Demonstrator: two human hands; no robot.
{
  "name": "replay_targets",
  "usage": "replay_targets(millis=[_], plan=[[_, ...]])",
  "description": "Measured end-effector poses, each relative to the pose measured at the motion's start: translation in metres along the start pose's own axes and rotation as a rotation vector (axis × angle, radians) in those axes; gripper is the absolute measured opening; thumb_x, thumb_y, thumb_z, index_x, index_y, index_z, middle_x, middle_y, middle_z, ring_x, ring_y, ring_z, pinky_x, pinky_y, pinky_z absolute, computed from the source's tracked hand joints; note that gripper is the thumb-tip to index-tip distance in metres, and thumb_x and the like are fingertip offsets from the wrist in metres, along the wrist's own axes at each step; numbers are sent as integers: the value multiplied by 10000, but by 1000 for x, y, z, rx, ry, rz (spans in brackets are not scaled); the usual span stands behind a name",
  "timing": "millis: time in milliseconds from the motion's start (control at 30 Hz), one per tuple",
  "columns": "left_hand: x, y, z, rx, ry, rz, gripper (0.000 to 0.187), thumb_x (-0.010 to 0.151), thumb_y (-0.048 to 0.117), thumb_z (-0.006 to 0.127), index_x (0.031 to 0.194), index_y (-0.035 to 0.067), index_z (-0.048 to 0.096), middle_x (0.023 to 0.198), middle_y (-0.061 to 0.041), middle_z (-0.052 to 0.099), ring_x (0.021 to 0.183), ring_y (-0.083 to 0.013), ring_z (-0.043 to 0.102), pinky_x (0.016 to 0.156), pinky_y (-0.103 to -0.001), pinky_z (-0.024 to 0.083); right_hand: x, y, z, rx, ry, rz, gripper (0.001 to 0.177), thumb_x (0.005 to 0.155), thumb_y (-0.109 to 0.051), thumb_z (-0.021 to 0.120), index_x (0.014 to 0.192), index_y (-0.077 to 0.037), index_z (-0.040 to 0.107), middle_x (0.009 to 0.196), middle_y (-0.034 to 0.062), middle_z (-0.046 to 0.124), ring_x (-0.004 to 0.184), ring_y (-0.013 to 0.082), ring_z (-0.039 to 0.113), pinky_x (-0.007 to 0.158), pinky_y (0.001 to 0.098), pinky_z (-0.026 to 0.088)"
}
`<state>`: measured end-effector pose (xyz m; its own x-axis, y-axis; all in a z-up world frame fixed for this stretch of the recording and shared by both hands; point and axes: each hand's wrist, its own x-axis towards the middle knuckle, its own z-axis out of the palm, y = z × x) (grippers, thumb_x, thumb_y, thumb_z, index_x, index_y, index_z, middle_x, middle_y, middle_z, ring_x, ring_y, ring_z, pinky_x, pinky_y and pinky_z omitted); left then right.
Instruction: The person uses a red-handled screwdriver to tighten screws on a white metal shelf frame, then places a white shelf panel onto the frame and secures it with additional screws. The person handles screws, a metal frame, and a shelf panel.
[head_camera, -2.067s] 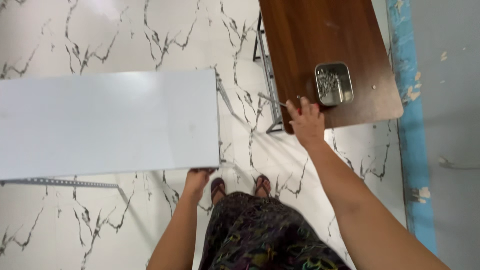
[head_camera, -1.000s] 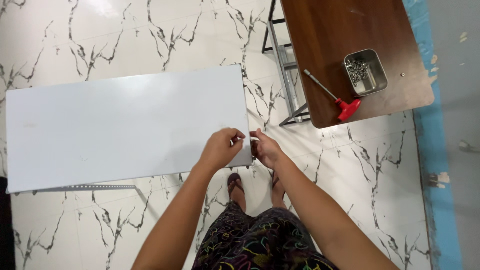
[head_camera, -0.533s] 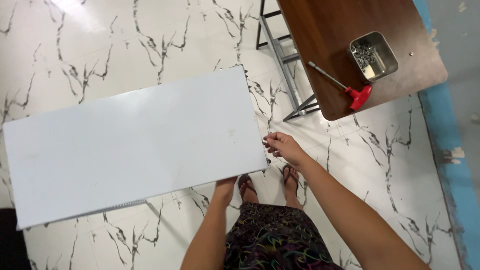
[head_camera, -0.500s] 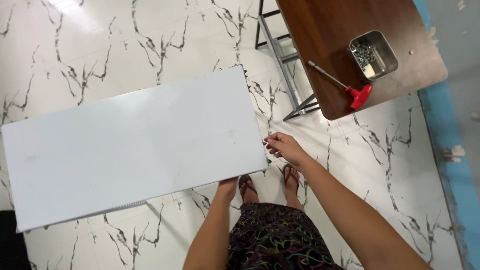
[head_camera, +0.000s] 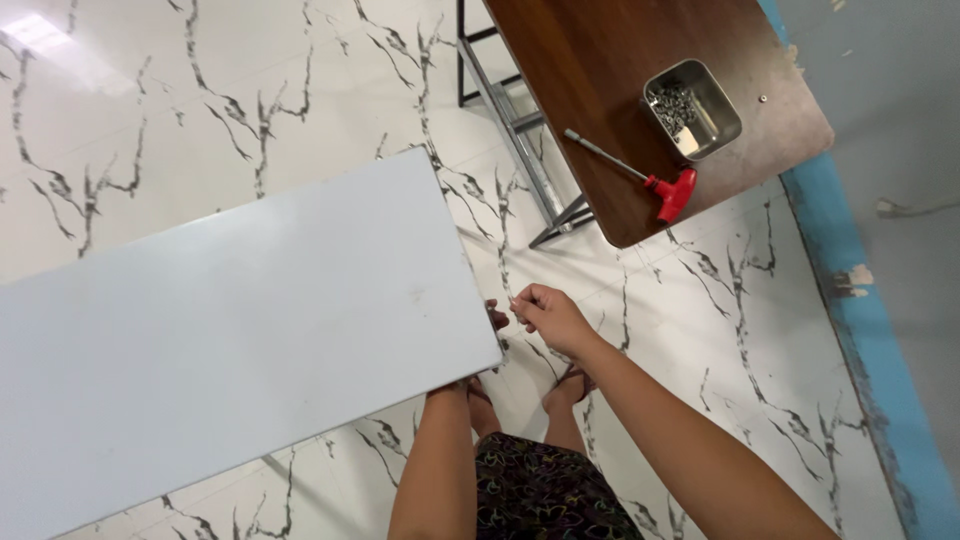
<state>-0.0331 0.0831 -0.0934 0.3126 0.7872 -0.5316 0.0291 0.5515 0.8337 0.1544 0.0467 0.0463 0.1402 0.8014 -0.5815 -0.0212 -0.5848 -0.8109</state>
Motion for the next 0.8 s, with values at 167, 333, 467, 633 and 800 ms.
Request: replay_targets(millis=[167,333,467,633,800], plan=[[-2,-4,12,-26,39,-3,454,1032,239,608,1424,39,496,1428,-110,510,1273,-240,497,1053,-377,442,-1,-10,0,20,-26,30,242,1006,-258,614,930,-36,670,743,1,596,669,98,518,650,249,481],[1,-7,2,-47,146,9,449,1031,241,609,1417,38,500,1418,-110,513,1262,-239,499,1044,-376,444,-2,-31,10,-61,-77,-3,256,998,-265,624,952,-23,697,775,14,660,676,100,577,644,251,502],[1,-11,0,-61,168,-1,444,1031,241,609,1411,37,503,1409,-111,516,1253,-238,500,1037,-374,444,-7,-46,17,-204,-82,9,237,974,-240,655,931,-14,710,778,56,729,674,130,646,632,272,529],[-3,-10,-5,-68,186,-7,438,1031,243,609,1403,36,507,1398,-111,520,1242,-237,502,1028,-373,446,-17,-59,19,-279,-53,-32,200,952,-183,687,907,10,713,761,68,738,684,141,677,662,285,553],[-5,-7,-6,-75,202,1,432,1030,244,610,1396,35,511,1387,-112,524,1231,-236,504,1020,-372,447,-24,-56,23,-217,-52,-80,142,946,-144,676,953,-4,698,850,60,758,758,110,721,725,283,586]])
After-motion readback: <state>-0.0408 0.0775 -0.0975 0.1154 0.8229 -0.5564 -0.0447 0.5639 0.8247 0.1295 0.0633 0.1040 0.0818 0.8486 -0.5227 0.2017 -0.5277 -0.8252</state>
